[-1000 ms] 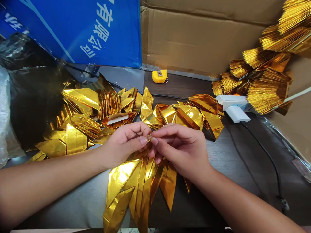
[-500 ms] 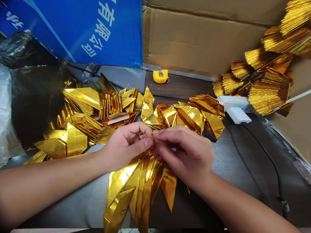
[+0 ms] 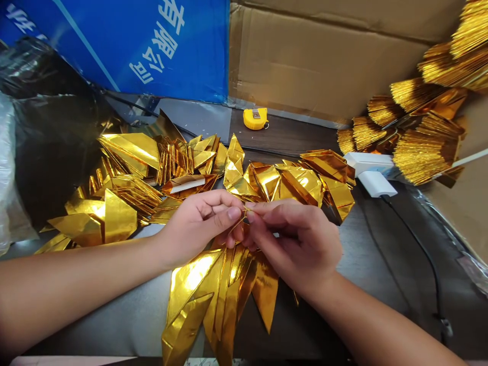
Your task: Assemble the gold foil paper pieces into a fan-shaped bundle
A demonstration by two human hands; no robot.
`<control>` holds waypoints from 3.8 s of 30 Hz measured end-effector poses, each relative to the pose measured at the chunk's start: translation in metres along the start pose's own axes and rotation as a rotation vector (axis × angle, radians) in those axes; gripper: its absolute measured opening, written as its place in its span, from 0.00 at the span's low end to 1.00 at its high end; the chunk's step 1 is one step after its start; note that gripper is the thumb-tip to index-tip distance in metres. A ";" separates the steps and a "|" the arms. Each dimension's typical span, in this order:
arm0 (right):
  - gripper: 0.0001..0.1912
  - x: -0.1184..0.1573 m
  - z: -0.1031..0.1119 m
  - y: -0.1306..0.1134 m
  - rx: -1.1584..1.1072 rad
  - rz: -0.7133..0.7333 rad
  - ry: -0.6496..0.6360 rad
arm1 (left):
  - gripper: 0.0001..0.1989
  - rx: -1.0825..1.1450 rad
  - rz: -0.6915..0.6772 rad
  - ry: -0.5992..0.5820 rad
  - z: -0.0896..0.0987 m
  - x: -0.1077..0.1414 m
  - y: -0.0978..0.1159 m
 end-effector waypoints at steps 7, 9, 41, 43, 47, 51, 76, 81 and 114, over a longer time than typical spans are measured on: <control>0.09 0.002 -0.003 0.004 0.004 0.034 -0.066 | 0.24 -0.032 0.017 0.023 0.002 -0.001 -0.001; 0.14 0.003 -0.004 0.004 -0.051 0.061 -0.074 | 0.23 -0.036 0.002 0.006 0.003 -0.001 -0.002; 0.12 -0.009 -0.018 0.011 -0.568 -0.256 -0.118 | 0.08 0.069 -0.056 0.009 0.007 -0.002 -0.003; 0.12 -0.010 -0.019 0.012 -0.599 -0.242 -0.151 | 0.09 0.055 -0.080 0.042 0.009 -0.002 -0.001; 0.12 -0.012 -0.018 0.015 -0.643 -0.226 -0.207 | 0.09 0.042 -0.127 0.082 0.011 -0.002 0.002; 0.09 -0.015 -0.018 0.018 -0.709 -0.227 -0.261 | 0.08 0.068 -0.130 0.137 0.013 -0.002 0.003; 0.09 -0.031 -0.007 0.024 -0.834 -0.226 -0.334 | 0.11 0.223 -0.071 0.350 0.016 -0.001 0.015; 0.09 -0.033 -0.006 0.021 -0.841 -0.227 -0.343 | 0.10 0.250 -0.079 0.342 0.017 -0.001 0.015; 0.12 -0.036 -0.002 0.022 -0.836 -0.270 -0.326 | 0.06 0.247 -0.094 0.313 0.023 -0.004 0.016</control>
Point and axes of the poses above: each hand's wrist, its own x-axis away from the middle knuckle, its own z-axis out of the back of the hand, y = z × x, the point moved 6 cm from there along -x, towards the middle knuckle, and after that the axes turned 6 degrees about z, right-handed, at the moved point
